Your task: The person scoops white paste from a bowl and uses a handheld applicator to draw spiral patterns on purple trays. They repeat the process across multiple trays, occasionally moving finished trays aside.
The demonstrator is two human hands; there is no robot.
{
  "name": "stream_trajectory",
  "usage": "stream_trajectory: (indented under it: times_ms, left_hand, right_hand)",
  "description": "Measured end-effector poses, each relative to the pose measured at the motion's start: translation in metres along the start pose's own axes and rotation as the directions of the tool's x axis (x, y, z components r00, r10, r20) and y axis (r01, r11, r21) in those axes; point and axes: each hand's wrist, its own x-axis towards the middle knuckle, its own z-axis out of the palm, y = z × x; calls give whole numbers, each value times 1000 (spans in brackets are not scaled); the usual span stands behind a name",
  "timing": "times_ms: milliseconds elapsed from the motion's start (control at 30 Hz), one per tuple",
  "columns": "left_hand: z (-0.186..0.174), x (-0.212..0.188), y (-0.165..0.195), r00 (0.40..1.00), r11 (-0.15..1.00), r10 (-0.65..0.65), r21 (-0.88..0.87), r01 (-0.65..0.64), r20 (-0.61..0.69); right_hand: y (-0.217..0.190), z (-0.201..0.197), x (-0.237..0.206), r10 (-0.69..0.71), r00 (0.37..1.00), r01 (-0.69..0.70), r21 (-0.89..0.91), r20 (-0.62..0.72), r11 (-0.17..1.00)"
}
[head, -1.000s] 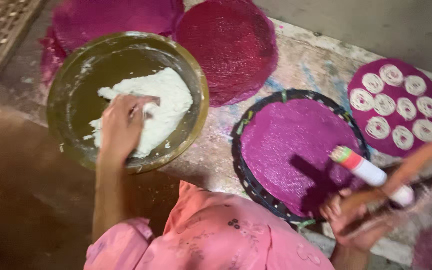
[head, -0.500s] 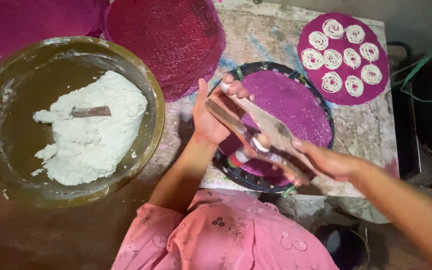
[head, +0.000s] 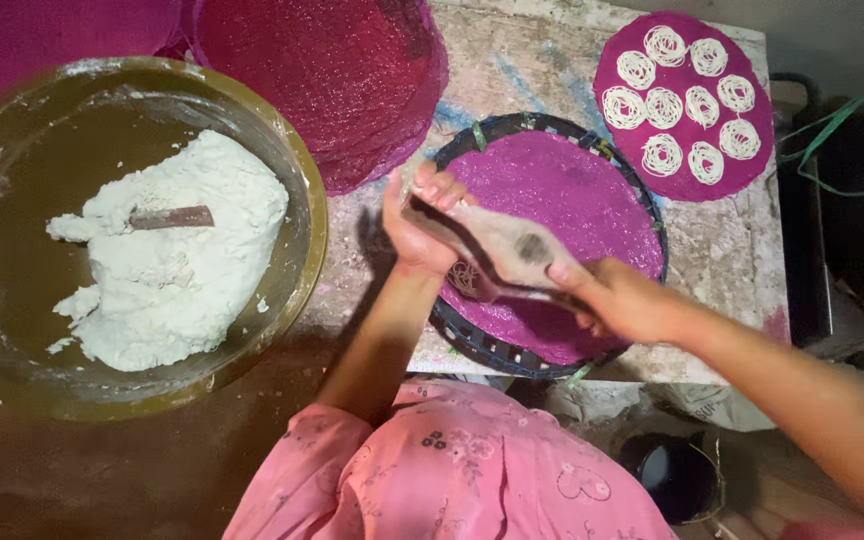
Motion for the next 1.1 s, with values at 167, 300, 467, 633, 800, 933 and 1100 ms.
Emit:
stream_trajectory:
  times_ms: [167,300,467,633,800,933,1100]
  left_hand:
    - [9,25,10,996,998,-8,68,2,84]
    - [10,14,23,1000,991,10,131,-12,17]
    - [5,9,-5,991,993,78,102,-67,-112]
    - [20,31,-5,996,988,63,143,-52,-71]
    - [38,29,-6,999,989,-16,149,23,-44]
    - [37,39,-20,996,979,3,202,15,-88]
    - [28,54,-32,976,976,61,217,-14,-211]
  right_hand:
    - [-10,-1,7,-156,980,149,-62,-120,987]
    - [-14,12,6,-116,991,118,21,-73,993]
    - [-3,-6,-1,-30,997,28,-28,-73,999]
    - [5,-15,9,-148,974,145,-33,-173,989]
    - [12,-12,3,-145,988,151,162,-47,975]
    - [16,-15,-6,-124,983,140,110,-138,984]
    - [18,-6,-2,-219,921,182,-140,-321,973]
